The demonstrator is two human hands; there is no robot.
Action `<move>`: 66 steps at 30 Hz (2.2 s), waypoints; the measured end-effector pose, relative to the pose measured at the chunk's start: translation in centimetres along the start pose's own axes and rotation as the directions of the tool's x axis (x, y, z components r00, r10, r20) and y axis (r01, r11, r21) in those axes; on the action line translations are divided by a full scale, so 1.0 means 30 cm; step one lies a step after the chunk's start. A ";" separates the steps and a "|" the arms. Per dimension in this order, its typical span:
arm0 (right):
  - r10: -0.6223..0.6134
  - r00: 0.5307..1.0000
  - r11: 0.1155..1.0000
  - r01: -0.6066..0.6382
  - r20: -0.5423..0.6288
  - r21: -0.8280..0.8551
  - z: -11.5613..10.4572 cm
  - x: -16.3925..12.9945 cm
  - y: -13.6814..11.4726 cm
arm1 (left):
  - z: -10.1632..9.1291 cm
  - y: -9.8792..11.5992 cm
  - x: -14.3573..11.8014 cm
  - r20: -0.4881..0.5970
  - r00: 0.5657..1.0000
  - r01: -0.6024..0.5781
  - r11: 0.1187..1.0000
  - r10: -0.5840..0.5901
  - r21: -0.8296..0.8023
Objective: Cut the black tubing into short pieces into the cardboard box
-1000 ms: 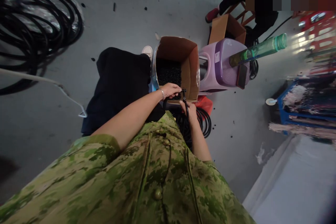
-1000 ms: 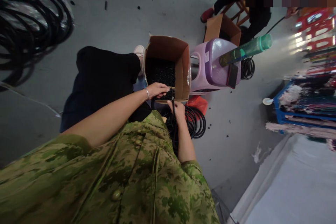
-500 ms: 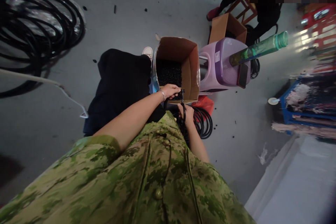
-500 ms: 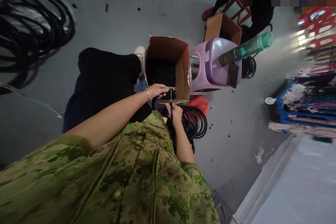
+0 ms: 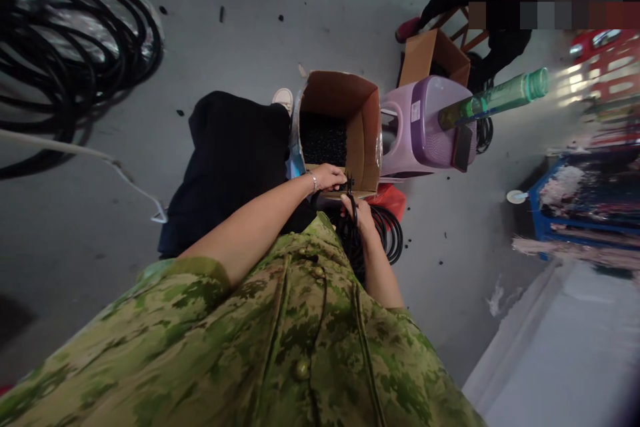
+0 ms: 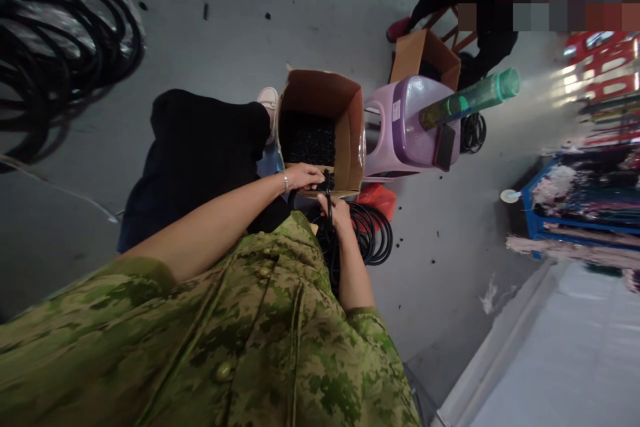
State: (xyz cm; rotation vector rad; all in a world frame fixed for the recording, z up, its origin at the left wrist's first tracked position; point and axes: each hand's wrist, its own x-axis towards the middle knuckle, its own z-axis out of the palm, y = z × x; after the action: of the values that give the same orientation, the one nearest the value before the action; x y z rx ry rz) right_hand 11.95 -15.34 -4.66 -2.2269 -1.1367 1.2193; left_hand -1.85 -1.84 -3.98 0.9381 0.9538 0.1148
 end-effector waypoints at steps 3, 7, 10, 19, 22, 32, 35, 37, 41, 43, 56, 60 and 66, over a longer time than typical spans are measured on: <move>0.029 0.999 0.999 -0.028 -0.034 0.018 0.015 -0.010 -0.005 | -0.003 0.005 -0.002 -0.011 1.000 0.016 0.999 -0.016 -0.029; 0.055 0.993 0.998 -0.054 -0.101 0.014 0.036 -0.023 0.005 | -0.007 0.004 0.003 -0.022 0.999 0.034 0.995 -0.036 -0.089; 0.037 0.991 0.999 -0.036 -0.130 0.013 0.053 -0.026 0.015 | -0.007 -0.004 0.009 -0.039 0.999 0.023 0.995 -0.027 -0.095; 0.033 0.989 0.998 -0.041 -0.147 -0.052 0.109 -0.019 0.022 | -0.005 -0.013 0.017 -0.120 0.991 0.065 0.998 -0.066 -0.016; 0.069 0.991 0.996 -0.075 -0.112 -0.049 0.090 -0.014 0.018 | -0.005 -0.009 0.015 -0.134 0.989 0.063 0.998 -0.063 -0.011; -0.055 0.999 0.999 0.055 0.000 -0.003 -0.009 -0.005 -0.005 | -0.002 0.008 -0.007 0.034 0.999 0.010 0.999 -0.011 0.032; -0.066 0.997 0.998 0.067 -0.051 0.019 0.007 -0.026 -0.005 | -0.003 0.010 -0.010 0.055 0.998 0.012 1.000 -0.011 -0.001; -0.037 0.995 0.999 0.039 -0.095 0.018 0.024 -0.038 -0.004 | -0.003 0.008 -0.008 0.042 0.999 0.021 0.999 -0.019 -0.038; 0.019 0.987 1.000 -0.019 -0.160 0.002 0.061 -0.037 0.001 | 0.000 -0.001 0.001 -0.016 0.999 0.033 0.996 -0.034 -0.079; 0.031 0.983 0.999 -0.038 -0.182 -0.032 0.079 -0.024 0.007 | 0.002 -0.004 0.004 -0.057 0.997 0.049 0.995 -0.054 -0.085; 0.061 0.980 0.963 -0.108 -0.190 -0.246 0.157 -0.013 0.087 | 0.002 0.018 -0.005 -0.258 0.961 0.060 0.988 -0.097 -0.146; 0.129 0.983 0.989 -0.138 -0.134 -0.060 0.137 -0.045 0.081 | 0.000 0.011 0.004 -0.261 0.961 0.050 0.986 -0.090 -0.157; 0.047 0.988 0.960 -0.004 -0.148 0.278 0.092 -0.079 -0.031 | 0.011 0.034 0.011 -0.247 0.946 0.127 0.939 -0.212 -0.320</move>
State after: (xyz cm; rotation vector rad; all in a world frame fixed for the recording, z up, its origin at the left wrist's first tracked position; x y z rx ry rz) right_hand 8.52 -16.81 -4.37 -2.0861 -0.8247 1.1179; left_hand -1.10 -1.25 -3.38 0.5613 1.2356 0.2423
